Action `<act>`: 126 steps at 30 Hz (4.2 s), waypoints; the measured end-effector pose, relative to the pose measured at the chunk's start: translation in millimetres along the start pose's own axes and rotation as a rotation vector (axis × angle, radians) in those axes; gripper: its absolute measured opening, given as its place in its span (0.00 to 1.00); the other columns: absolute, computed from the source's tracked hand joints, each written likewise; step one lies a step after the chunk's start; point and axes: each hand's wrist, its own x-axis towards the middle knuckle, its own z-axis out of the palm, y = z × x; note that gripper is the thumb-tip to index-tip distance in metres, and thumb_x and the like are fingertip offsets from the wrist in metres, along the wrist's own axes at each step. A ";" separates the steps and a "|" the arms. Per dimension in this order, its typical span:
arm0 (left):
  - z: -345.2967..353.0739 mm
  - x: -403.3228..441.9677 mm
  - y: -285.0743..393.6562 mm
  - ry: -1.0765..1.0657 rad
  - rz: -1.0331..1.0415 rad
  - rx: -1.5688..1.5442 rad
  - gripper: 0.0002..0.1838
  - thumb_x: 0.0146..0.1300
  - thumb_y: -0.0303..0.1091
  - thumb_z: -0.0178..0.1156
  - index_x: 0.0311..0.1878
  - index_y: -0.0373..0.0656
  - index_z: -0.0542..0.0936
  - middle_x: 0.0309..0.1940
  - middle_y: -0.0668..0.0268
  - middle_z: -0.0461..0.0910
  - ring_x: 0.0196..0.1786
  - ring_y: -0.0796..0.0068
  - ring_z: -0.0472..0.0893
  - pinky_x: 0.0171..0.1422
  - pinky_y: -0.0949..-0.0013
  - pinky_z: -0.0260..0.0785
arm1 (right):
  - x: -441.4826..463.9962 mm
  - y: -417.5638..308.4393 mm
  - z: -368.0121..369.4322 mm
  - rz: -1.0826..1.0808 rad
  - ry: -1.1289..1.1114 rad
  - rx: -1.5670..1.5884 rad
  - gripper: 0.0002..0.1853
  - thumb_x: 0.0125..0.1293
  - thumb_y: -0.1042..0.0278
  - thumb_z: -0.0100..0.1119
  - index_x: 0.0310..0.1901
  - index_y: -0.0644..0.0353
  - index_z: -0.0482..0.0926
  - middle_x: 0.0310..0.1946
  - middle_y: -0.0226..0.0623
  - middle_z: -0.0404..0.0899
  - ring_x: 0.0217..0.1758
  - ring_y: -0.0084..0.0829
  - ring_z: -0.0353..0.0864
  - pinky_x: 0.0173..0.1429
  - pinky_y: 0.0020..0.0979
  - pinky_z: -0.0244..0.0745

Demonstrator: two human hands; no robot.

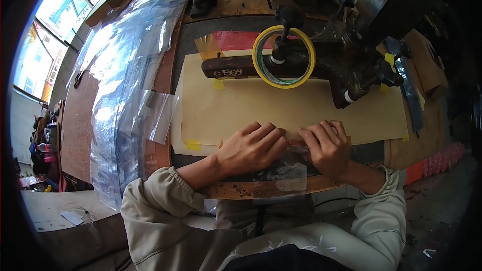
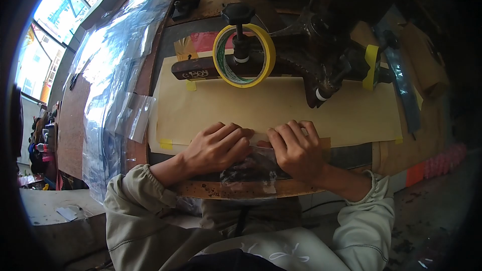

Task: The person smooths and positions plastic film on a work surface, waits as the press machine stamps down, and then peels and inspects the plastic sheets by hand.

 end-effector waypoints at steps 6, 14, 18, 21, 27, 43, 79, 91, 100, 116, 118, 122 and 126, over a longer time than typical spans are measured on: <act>-0.3 0.4 -0.4 -0.001 0.001 0.001 0.11 0.54 0.33 0.66 0.30 0.43 0.73 0.38 0.68 0.79 0.36 0.75 0.78 0.35 0.70 0.70 | -0.5 -0.1 -0.2 -0.060 0.045 -0.058 0.12 0.60 0.61 0.66 0.34 0.63 0.82 0.28 0.31 0.76 0.33 0.28 0.77 0.43 0.35 0.69; -0.6 -0.5 0.1 -0.029 0.005 0.001 0.10 0.53 0.32 0.66 0.31 0.42 0.73 0.40 0.66 0.80 0.37 0.74 0.79 0.35 0.70 0.70 | -7.5 -0.5 1.0 -0.175 0.058 -0.138 0.10 0.60 0.62 0.66 0.31 0.62 0.83 0.26 0.30 0.77 0.33 0.25 0.78 0.45 0.33 0.70; 2.4 -0.5 0.1 0.034 -0.017 -0.043 0.09 0.53 0.32 0.65 0.31 0.42 0.73 0.42 0.64 0.80 0.39 0.73 0.81 0.38 0.70 0.71 | -3.1 2.9 1.0 -0.119 0.026 -0.016 0.11 0.60 0.60 0.66 0.32 0.61 0.82 0.28 0.30 0.76 0.33 0.27 0.79 0.45 0.33 0.70; -1.0 -4.5 2.3 0.034 0.050 -0.038 0.07 0.53 0.32 0.65 0.32 0.43 0.76 0.43 0.65 0.80 0.40 0.74 0.82 0.39 0.71 0.72 | 12.2 0.5 0.3 0.186 0.002 0.422 0.13 0.59 0.59 0.67 0.34 0.61 0.80 0.31 0.32 0.75 0.36 0.32 0.78 0.45 0.35 0.70; -7.1 -3.7 4.0 0.300 0.180 0.026 0.07 0.46 0.35 0.64 0.31 0.50 0.80 0.39 0.74 0.76 0.40 0.81 0.78 0.41 0.74 0.66 | 9.8 21.0 3.2 0.266 -0.333 0.953 0.16 0.56 0.59 0.71 0.36 0.60 0.77 0.33 0.36 0.75 0.39 0.38 0.77 0.44 0.36 0.73; -7.8 18.1 22.5 0.654 -0.788 -1.027 0.24 0.71 0.54 0.50 0.52 0.42 0.79 0.50 0.61 0.75 0.53 0.69 0.76 0.57 0.64 0.68 | 16.4 31.1 -11.3 0.539 -0.246 1.327 0.09 0.61 0.74 0.67 0.43 0.63 0.83 0.30 0.30 0.84 0.35 0.16 0.80 0.43 0.21 0.74; -12.9 7.5 -10.4 -0.363 -0.479 -1.831 0.31 0.65 0.24 0.58 0.70 0.33 0.61 0.64 0.53 0.71 0.69 0.65 0.68 0.74 0.65 0.56 | 11.5 27.3 -2.3 0.062 0.215 0.672 0.10 0.56 0.79 0.69 0.36 0.63 0.76 0.27 0.34 0.79 0.24 0.27 0.76 0.26 0.27 0.70; -11.6 6.7 -14.5 -0.402 -0.614 -2.016 0.35 0.60 0.36 0.64 0.66 0.30 0.62 0.65 0.43 0.68 0.71 0.57 0.66 0.76 0.62 0.54 | 13.1 20.9 -7.1 0.318 0.042 0.818 0.07 0.60 0.75 0.68 0.36 0.63 0.77 0.28 0.33 0.80 0.25 0.22 0.79 0.29 0.25 0.73; 0.8 -1.6 -20.7 -0.264 -0.742 -2.397 0.23 0.76 0.52 0.38 0.46 0.39 0.69 0.60 0.44 0.71 0.64 0.48 0.73 0.67 0.48 0.70 | 14.9 19.2 -4.2 0.144 0.171 0.720 0.10 0.56 0.79 0.69 0.37 0.62 0.77 0.26 0.34 0.78 0.24 0.28 0.78 0.26 0.28 0.70; -8.7 2.4 -16.9 -0.398 -0.627 -1.725 0.10 0.75 0.32 0.46 0.49 0.36 0.73 0.47 0.63 0.75 0.52 0.76 0.76 0.66 0.71 0.67 | 10.6 25.7 -4.8 -0.138 0.225 0.641 0.18 0.52 0.81 0.71 0.43 0.64 0.75 0.30 0.37 0.78 0.27 0.33 0.77 0.28 0.33 0.72; -12.0 5.9 -13.8 -0.356 -0.597 -1.806 0.11 0.75 0.33 0.47 0.53 0.37 0.72 0.49 0.63 0.74 0.54 0.75 0.76 0.64 0.70 0.68 | 8.6 27.9 -5.5 -0.139 0.253 0.636 0.18 0.51 0.81 0.71 0.43 0.64 0.75 0.30 0.37 0.78 0.27 0.32 0.77 0.28 0.32 0.72; -16.9 10.7 -11.8 -0.250 -0.696 -2.199 0.13 0.75 0.38 0.47 0.55 0.41 0.71 0.51 0.62 0.73 0.57 0.70 0.74 0.57 0.64 0.72 | 10.6 33.3 -11.0 -0.143 0.254 0.607 0.19 0.51 0.80 0.71 0.44 0.64 0.75 0.31 0.36 0.78 0.27 0.32 0.77 0.27 0.32 0.72; -3.8 2.7 -11.9 -0.192 -0.777 -2.131 0.20 0.70 0.51 0.52 0.48 0.42 0.70 0.45 0.59 0.74 0.52 0.67 0.75 0.54 0.64 0.74 | 9.1 30.6 -5.0 -0.179 0.292 0.575 0.19 0.51 0.79 0.72 0.43 0.64 0.76 0.30 0.35 0.79 0.27 0.31 0.77 0.27 0.30 0.71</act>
